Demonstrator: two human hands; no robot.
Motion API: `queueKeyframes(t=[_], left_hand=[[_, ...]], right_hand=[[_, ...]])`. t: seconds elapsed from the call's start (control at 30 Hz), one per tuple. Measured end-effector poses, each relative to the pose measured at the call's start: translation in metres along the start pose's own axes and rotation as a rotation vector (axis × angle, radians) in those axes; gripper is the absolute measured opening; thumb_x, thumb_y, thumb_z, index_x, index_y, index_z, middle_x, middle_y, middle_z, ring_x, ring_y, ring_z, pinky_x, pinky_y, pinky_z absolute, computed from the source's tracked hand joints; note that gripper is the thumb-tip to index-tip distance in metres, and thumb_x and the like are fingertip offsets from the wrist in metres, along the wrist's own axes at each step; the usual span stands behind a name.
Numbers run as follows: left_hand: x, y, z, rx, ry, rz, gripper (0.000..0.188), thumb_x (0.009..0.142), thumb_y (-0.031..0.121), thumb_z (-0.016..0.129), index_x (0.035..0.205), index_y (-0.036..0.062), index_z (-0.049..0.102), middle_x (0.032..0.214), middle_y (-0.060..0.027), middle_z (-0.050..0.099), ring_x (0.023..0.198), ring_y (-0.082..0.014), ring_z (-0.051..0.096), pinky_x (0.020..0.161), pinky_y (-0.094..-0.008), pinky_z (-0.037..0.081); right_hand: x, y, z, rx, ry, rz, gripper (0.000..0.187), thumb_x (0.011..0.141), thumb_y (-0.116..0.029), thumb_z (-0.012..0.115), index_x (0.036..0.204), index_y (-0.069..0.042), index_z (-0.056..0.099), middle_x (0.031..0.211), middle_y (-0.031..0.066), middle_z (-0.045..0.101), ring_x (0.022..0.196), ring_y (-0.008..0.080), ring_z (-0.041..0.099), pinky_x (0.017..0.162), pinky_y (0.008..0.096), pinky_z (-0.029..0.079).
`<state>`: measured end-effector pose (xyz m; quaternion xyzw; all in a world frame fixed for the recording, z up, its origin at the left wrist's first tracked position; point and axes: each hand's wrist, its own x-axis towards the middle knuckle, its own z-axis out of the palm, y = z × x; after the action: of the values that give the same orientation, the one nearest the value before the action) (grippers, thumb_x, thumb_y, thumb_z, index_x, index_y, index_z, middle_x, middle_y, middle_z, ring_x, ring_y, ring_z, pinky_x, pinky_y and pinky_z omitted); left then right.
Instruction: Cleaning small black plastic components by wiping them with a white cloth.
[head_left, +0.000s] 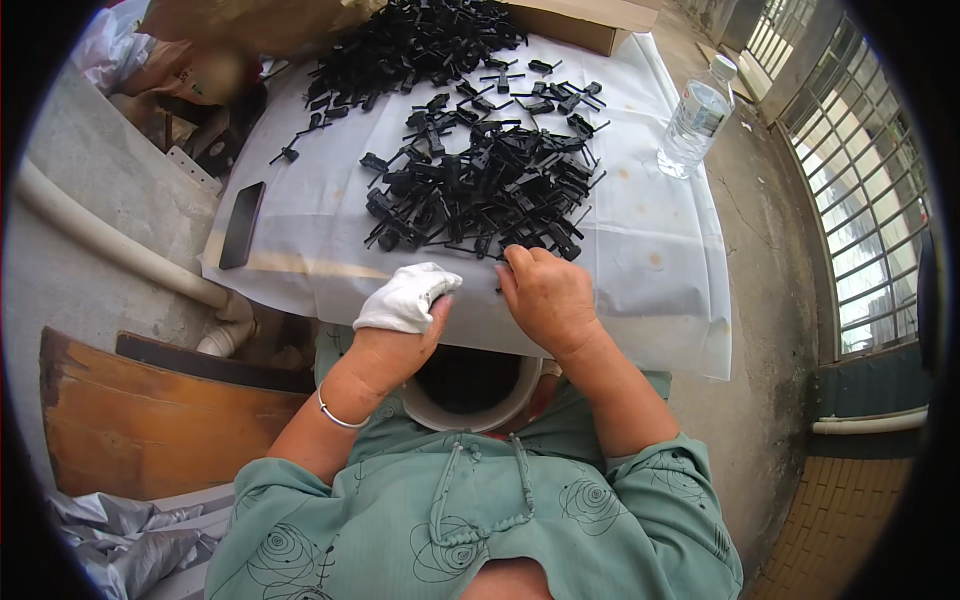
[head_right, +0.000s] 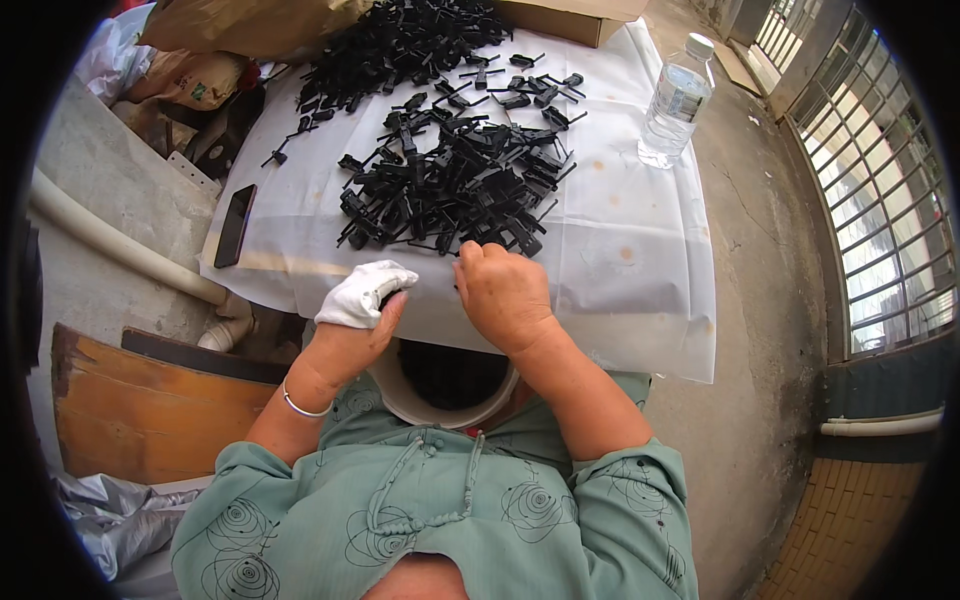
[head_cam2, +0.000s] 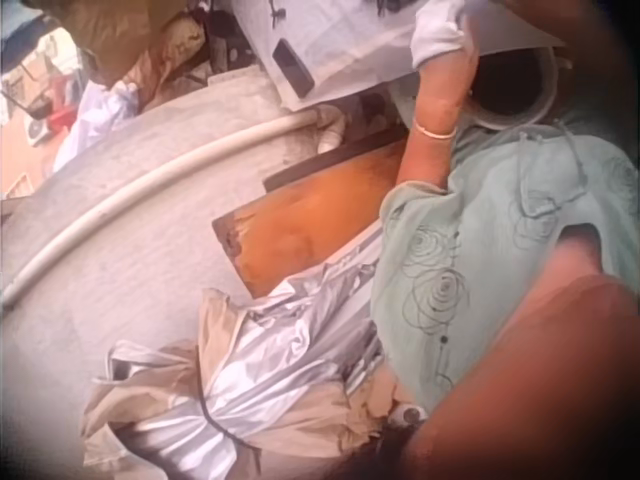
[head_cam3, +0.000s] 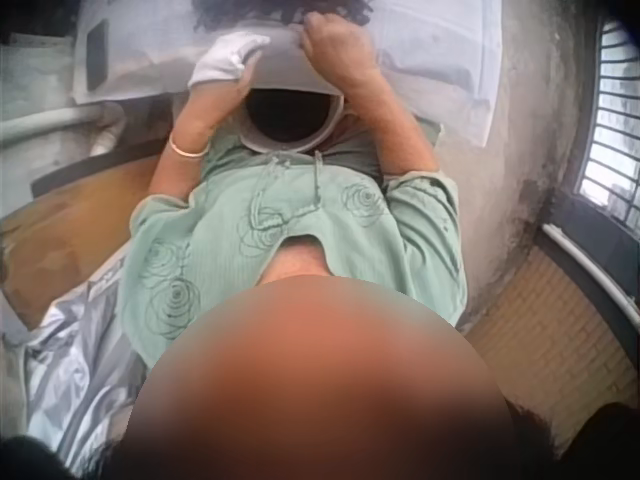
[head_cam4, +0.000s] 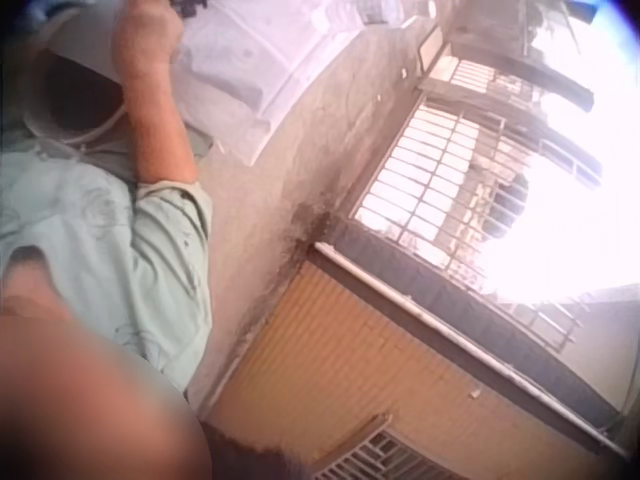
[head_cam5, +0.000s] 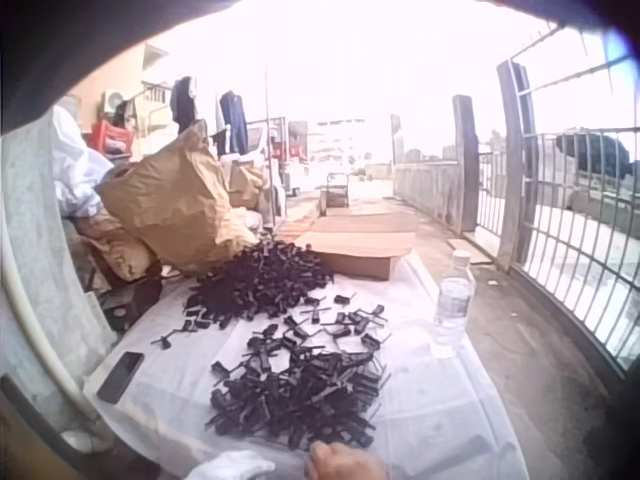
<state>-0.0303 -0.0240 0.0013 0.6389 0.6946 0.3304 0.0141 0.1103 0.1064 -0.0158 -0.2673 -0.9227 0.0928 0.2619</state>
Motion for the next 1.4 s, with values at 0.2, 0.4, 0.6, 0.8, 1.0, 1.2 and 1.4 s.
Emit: queueKeyframes(t=[0.2,0.4,0.6,0.8,1.0,1.2,1.4], left_hand=[[0.011,-0.002,0.006,0.066,-0.144,0.002,0.013,0.072,0.01,0.066,0.084,0.0063,0.064,0.083,-0.011,0.061,0.082,-0.0303,0.056,0.075,-0.0376,0.046],[0.005,0.0,-0.001,0.0,-0.052,0.045,0.011,0.07,0.008,0.067,0.081,0.0056,0.065,0.082,-0.0093,0.063,0.081,-0.0283,0.057,0.075,-0.0339,0.046],[0.016,0.005,0.011,-0.249,0.192,-0.001,0.02,0.071,0.007,0.065,0.09,0.0071,0.065,0.089,-0.0099,0.063,0.084,-0.0295,0.057,0.078,-0.0354,0.047],[-0.002,-0.009,-0.003,-0.075,-0.254,0.196,0.024,0.074,0.008,0.062,0.098,0.0095,0.065,0.088,-0.0074,0.063,0.078,-0.0211,0.058,0.072,-0.0297,0.047],[0.002,0.005,-0.006,-0.934,-0.234,-0.513,0.021,0.092,0.018,0.052,0.107,0.0038,0.058,0.085,0.0025,0.056,0.072,-0.0046,0.049,0.06,-0.0205,0.043],[-0.002,0.005,0.012,-1.387,-0.255,-0.638,0.019,0.09,0.012,0.055,0.106,0.0025,0.055,0.08,-0.0005,0.058,0.057,-0.004,0.049,0.049,-0.0179,0.04],[-0.003,0.015,0.022,-1.021,-0.082,-0.469,0.025,0.089,0.008,0.055,0.112,0.0015,0.051,0.09,-0.0016,0.06,0.073,-0.004,0.054,0.056,-0.0182,0.045]], right_hand=[[0.0,0.014,0.014,0.05,0.004,-0.088,0.014,0.078,-0.017,0.064,0.082,-0.006,0.057,0.069,0.0082,0.058,0.059,0.027,0.059,0.051,0.0357,0.047],[-0.003,0.04,-0.035,0.074,0.111,0.194,0.02,0.076,-0.02,0.067,0.084,-0.004,0.059,0.076,0.0132,0.062,0.065,0.0287,0.061,0.055,0.0367,0.047],[-0.005,0.051,-0.03,0.04,0.07,0.186,0.021,0.075,-0.015,0.067,0.089,-0.001,0.058,0.075,0.0133,0.061,0.062,0.0271,0.06,0.057,0.036,0.046],[-0.005,0.023,-0.026,0.431,0.2,-0.215,0.032,0.068,0.001,0.07,0.097,-0.003,0.057,0.064,0.0064,0.052,0.049,0.0177,0.049,0.044,0.0291,0.039],[-0.01,0.009,-0.015,0.366,0.125,-0.442,0.032,0.069,-0.003,0.067,0.099,-0.005,0.057,0.065,0.0052,0.051,0.052,0.0225,0.053,0.045,0.0335,0.042],[-0.007,-0.001,-0.022,0.747,-0.107,-0.353,0.026,0.073,-0.006,0.064,0.097,-0.003,0.057,0.071,0.0051,0.055,0.057,0.0226,0.056,0.049,0.0316,0.044],[-0.019,-0.01,0.003,0.654,0.213,-0.156,0.025,0.069,-0.012,0.075,0.083,-0.003,0.056,0.065,0.0062,0.051,0.051,0.0174,0.049,0.046,0.0283,0.04]])
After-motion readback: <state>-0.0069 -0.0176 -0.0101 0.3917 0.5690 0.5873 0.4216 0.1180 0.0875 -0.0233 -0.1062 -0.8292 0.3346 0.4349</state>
